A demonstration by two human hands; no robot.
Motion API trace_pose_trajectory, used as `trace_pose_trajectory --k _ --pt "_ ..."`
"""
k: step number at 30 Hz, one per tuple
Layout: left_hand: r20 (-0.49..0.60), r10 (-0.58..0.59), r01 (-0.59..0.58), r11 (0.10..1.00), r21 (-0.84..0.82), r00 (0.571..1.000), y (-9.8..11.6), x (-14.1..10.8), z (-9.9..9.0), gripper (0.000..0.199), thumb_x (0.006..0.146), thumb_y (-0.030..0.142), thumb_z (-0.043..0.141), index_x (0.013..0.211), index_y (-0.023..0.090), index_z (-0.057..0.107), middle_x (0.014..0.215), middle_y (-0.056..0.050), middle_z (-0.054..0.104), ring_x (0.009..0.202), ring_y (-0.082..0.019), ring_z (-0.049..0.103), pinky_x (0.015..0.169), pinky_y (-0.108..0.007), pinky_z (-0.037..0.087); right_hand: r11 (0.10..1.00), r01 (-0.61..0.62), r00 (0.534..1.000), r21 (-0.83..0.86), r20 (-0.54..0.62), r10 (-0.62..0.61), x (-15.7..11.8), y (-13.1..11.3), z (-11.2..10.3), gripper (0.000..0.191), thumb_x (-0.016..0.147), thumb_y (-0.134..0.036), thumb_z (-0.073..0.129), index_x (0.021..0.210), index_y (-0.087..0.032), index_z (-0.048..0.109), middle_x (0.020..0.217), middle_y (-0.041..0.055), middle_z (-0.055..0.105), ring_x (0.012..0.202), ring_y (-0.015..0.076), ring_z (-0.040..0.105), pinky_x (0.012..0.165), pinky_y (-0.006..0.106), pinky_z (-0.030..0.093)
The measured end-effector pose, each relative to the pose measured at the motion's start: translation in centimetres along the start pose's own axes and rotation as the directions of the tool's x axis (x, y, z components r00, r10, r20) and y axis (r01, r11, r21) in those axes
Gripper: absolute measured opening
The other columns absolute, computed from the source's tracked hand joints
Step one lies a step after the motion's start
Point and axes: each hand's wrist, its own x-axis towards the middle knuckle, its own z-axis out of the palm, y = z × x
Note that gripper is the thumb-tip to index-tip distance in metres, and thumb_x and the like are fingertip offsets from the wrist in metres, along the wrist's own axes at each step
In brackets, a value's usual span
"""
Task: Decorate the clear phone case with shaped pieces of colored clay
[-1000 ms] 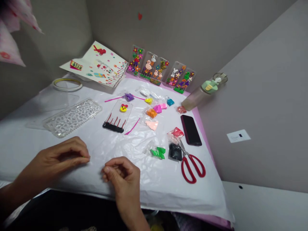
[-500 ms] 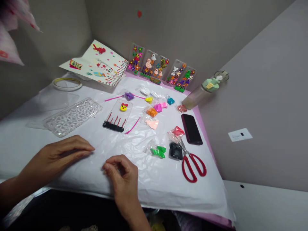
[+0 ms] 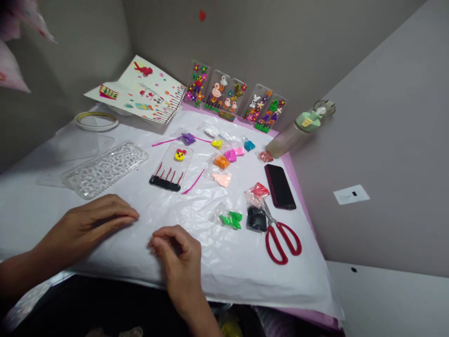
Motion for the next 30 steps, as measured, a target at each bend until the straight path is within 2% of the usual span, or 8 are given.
trace_pose_trajectory --k 3,10,16,24,30 --pt "0.01 0.032 -0.032 0.999 0.016 0.999 -0.32 -0.05 0.27 0.015 0.103 0.032 0.06 0.105 0.029 0.075 0.1 0.002 0.075 0.098 -0.019 0.067 0.089 -0.028 0.05 1.0 0.009 1.0 -0.007 0.0 -0.009 0.03 0.02 -0.02 0.007 0.083 -0.026 0.076 0.079 -0.02 0.077 0.07 0.001 0.072 0.063 0.0148 0.065 0.063 0.026 0.055" --pt "-0.002 -0.036 0.036 0.997 0.067 0.999 -0.08 0.11 0.26 0.02 0.101 0.04 0.061 0.09 0.026 0.07 0.088 0.001 0.07 0.089 -0.02 0.062 0.082 -0.031 0.045 0.999 0.014 1.0 -0.039 -0.004 -0.014 0.07 -0.04 -0.06 0.006 0.082 -0.024 0.077 0.077 -0.021 0.077 0.068 -0.0002 0.071 0.063 0.0148 0.064 0.065 0.027 0.054" --pt "-0.037 0.052 -0.047 0.99 0.13 0.998 -0.28 0.25 -0.11 0.024 0.101 0.04 0.062 0.084 0.025 0.068 0.08 0.002 0.067 0.082 -0.021 0.06 0.082 -0.034 0.042 0.999 0.026 1.0 -0.032 0.003 -0.026 0.1 -0.03 -0.07 0.006 0.083 -0.023 0.076 0.078 -0.021 0.076 0.069 -0.0006 0.07 0.064 0.0137 0.064 0.064 0.025 0.052" --pt "-0.012 0.076 -0.074 0.986 0.148 0.997 -0.2 0.37 0.12 0.017 0.102 0.035 0.058 0.094 0.027 0.071 0.091 0.001 0.072 0.096 -0.023 0.062 0.096 -0.039 0.041 0.999 0.019 1.0 -0.035 0.0 -0.019 0.11 0.04 -0.1 0.004 0.082 -0.022 0.077 0.078 -0.022 0.078 0.07 -0.0008 0.07 0.063 0.0136 0.063 0.064 0.025 0.052" --pt "-0.041 0.096 -0.087 0.98 0.179 0.995 -0.48 0.57 0.05 0.018 0.1 0.039 0.061 0.091 0.029 0.073 0.09 0.001 0.072 0.093 -0.024 0.063 0.091 -0.038 0.042 0.992 0.071 0.997 -0.104 -0.018 -0.073 0.02 0.28 -0.36 0.006 0.082 -0.022 0.078 0.081 -0.024 0.083 0.077 0.0019 0.074 0.071 0.0167 0.064 0.069 0.028 0.052"
